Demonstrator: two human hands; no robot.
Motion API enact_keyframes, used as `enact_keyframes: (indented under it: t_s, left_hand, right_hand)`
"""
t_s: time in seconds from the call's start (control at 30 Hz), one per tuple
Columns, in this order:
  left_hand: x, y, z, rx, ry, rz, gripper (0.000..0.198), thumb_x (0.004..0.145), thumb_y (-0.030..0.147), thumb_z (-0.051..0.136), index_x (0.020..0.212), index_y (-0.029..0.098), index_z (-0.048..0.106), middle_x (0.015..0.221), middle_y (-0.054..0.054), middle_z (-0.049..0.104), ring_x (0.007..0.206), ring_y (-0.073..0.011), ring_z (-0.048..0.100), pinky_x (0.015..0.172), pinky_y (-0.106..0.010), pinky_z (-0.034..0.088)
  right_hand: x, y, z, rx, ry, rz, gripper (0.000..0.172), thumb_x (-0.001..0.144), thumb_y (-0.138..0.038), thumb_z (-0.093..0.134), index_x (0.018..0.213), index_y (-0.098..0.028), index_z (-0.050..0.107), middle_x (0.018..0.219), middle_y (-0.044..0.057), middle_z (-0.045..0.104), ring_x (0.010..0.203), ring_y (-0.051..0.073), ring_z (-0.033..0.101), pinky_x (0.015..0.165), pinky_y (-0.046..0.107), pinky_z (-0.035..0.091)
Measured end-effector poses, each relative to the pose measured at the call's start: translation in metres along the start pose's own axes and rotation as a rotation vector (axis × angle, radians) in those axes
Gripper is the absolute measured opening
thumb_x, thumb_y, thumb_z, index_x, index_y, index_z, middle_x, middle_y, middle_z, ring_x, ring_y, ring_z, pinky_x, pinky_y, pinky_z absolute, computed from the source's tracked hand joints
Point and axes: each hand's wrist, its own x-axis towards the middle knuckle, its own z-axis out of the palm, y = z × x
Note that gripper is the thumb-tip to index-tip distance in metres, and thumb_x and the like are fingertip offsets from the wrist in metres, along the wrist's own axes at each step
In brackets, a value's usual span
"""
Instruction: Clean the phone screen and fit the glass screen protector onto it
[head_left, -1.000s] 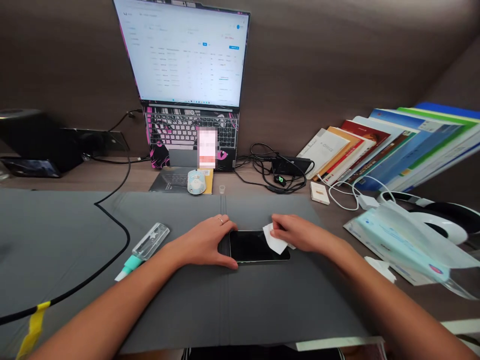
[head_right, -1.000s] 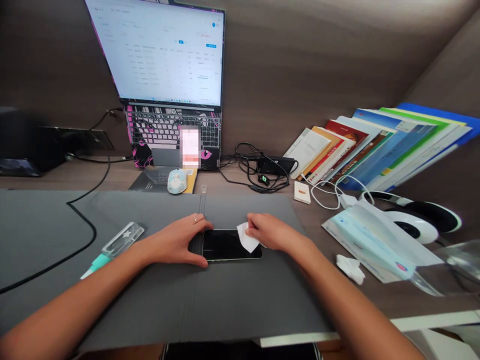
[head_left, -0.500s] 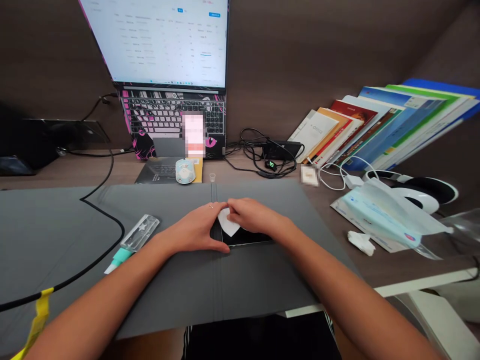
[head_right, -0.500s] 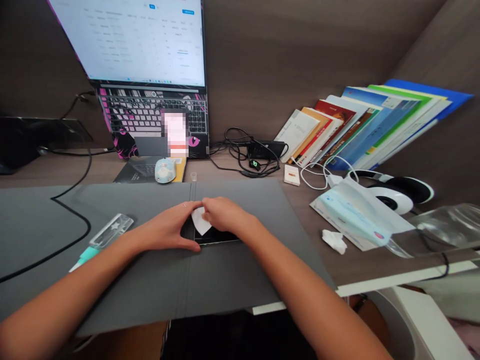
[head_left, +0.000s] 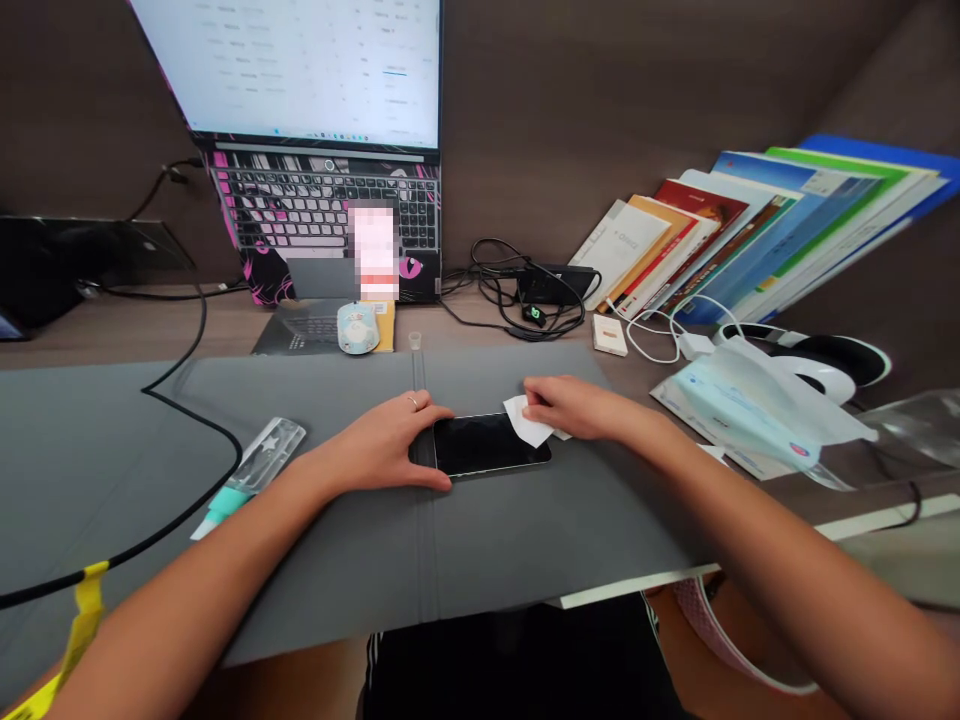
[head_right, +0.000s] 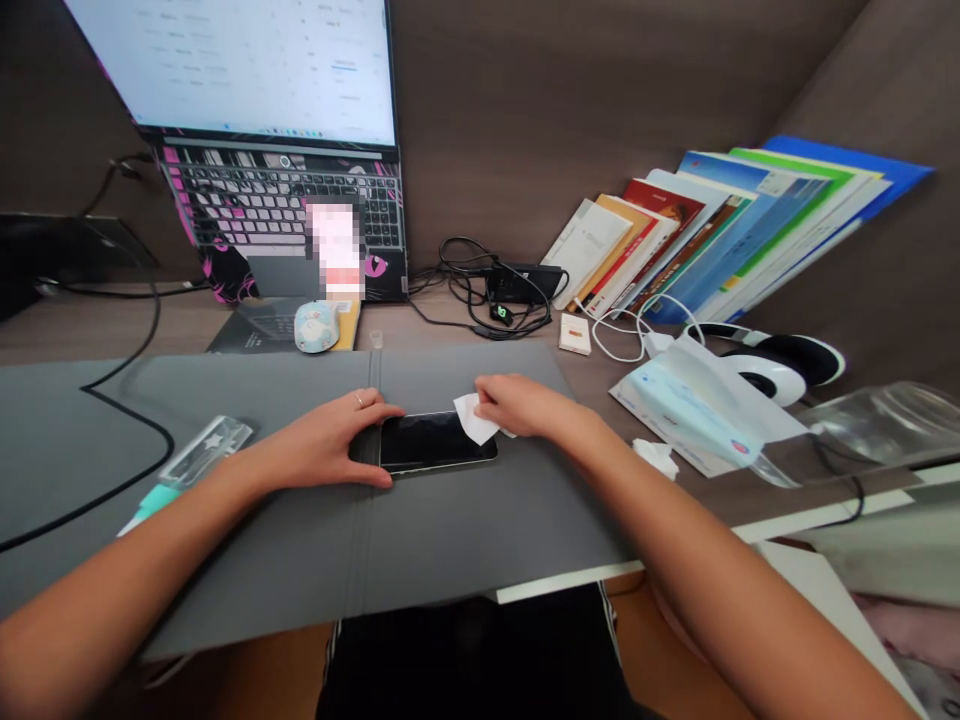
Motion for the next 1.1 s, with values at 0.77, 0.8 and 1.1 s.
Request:
enact_keyframes:
  t_s: [0.77,0.8,1.1]
  left_hand:
    - [0.002,-0.003,0.002,-0.007,0.034,0.036,0.062,0.079,0.06,0.075,0.124,0.021,0.06,0.102,-0.004,0.055,0.094,-0.0229,0.056,0.079,-0.034,0.045]
    - [0.001,-0.003,0.001,-0.007,0.035,0.039,0.066,0.079,0.059,0.076,0.129,0.021,0.058,0.104,-0.005,0.056,0.096,-0.0236,0.057,0.08,-0.034,0.046]
    - [0.0,-0.001,-0.001,0.023,-0.001,-0.009,0.08,0.078,0.066,0.073,0.141,0.02,0.052,0.111,-0.007,0.058,0.104,-0.0262,0.058,0.087,-0.036,0.046]
  right_hand:
    - [0.008,-0.102,0.032,-0.022,0.045,-0.248,0.009,0.098,-0.02,0.053,0.092,-0.019,0.059,0.096,0.007,0.07,0.083,0.02,0.061,0.062,0.03,0.028]
    - [0.005,-0.102,0.033,-0.021,0.046,-0.249,0.009,0.097,-0.02,0.053,0.09,-0.019,0.058,0.095,0.006,0.07,0.083,0.019,0.061,0.062,0.03,0.029]
    - [-0.036,-0.04,0.029,0.039,0.072,-0.134,0.019,0.097,-0.022,0.053,0.079,-0.022,0.047,0.082,0.003,0.062,0.073,0.017,0.056,0.063,0.028,0.031]
